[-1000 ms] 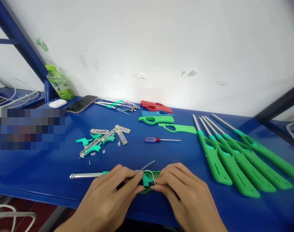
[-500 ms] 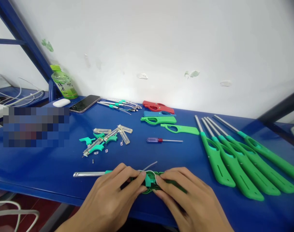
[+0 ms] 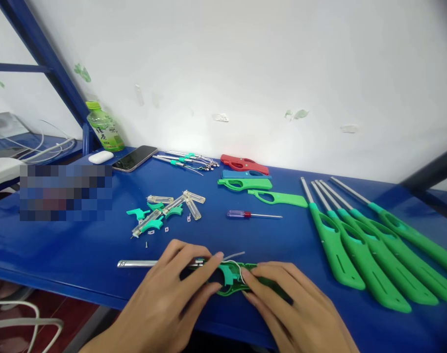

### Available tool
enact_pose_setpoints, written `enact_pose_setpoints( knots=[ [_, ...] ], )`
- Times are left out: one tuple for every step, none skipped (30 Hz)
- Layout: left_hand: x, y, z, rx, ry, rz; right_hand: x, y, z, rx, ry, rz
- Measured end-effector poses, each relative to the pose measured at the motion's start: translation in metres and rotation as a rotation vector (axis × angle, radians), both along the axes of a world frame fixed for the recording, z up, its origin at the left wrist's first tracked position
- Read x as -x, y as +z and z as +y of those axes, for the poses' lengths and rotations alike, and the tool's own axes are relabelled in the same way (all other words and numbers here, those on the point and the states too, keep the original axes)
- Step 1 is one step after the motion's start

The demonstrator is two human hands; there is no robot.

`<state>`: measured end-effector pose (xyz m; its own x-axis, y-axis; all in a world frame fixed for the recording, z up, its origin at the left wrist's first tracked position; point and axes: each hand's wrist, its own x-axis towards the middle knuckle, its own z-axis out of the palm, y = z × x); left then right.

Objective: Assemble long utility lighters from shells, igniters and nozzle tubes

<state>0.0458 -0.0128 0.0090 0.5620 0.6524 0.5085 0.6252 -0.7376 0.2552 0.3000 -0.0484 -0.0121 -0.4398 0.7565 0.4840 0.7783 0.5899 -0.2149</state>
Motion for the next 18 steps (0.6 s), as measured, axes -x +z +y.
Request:
enact_pose_setpoints(
  knots=[
    [0.005, 0.0, 0.001, -0.01, 0.035, -0.01, 0.0, 0.0, 0.0, -0.001, 0.0, 0.003],
    [0.01, 0.001, 0.002, -0.026, 0.066, -0.021, 0.0, 0.0, 0.0, -0.001, 0.002, 0.004],
    [0.015, 0.001, 0.003, -0.036, 0.091, -0.027, 0.0, 0.0, 0.0, -0.002, 0.005, 0.006],
    [0.02, 0.001, 0.004, -0.035, 0.106, -0.033, 0.001, 0.0, 0.0, 0.0, 0.007, 0.008],
    [0.024, 0.001, 0.006, -0.023, 0.115, -0.039, 0.001, 0.001, 0.0, 0.006, 0.01, 0.009],
    [0.028, 0.0, 0.007, 0.002, 0.118, -0.041, 0.001, 0.001, 0.0, 0.01, 0.01, 0.012],
    [0.031, 0.0, 0.008, 0.028, 0.116, -0.041, 0.001, 0.001, 0.0, 0.016, 0.013, 0.013],
    [0.033, -0.001, 0.009, 0.05, 0.112, -0.045, 0.001, 0.002, 0.0, 0.02, 0.014, 0.014],
    [0.034, -0.002, 0.009, 0.066, 0.102, -0.049, 0.0, 0.002, 0.0, 0.025, 0.015, 0.013],
    [0.035, -0.002, 0.01, 0.077, 0.088, -0.052, 0.0, 0.002, -0.001, 0.028, 0.016, 0.011],
    [0.035, -0.002, 0.01, 0.083, 0.073, -0.054, 0.0, 0.003, -0.001, 0.029, 0.017, 0.008],
    [0.035, -0.002, 0.011, 0.087, 0.061, -0.055, 0.0, 0.003, -0.001, 0.03, 0.015, 0.006],
    [0.035, -0.002, 0.011, 0.088, 0.054, -0.061, 0.0, 0.003, -0.001, 0.033, 0.014, 0.003],
    [0.035, -0.001, 0.012, 0.094, 0.046, -0.064, 0.0, 0.003, -0.001, 0.035, 0.014, 0.0],
    [0.036, -0.001, 0.012, 0.102, 0.037, -0.066, 0.0, 0.003, -0.001, 0.038, 0.015, -0.003],
    [0.036, -0.001, 0.013, 0.102, 0.03, -0.075, -0.001, 0.002, 0.0, 0.039, 0.017, -0.002],
    [0.037, -0.002, 0.014, 0.104, 0.02, -0.079, -0.001, 0.002, 0.0, 0.041, 0.019, -0.002],
    [0.037, -0.003, 0.014, 0.105, 0.013, -0.083, -0.001, 0.002, 0.0, 0.041, 0.021, -0.002]
  ],
)
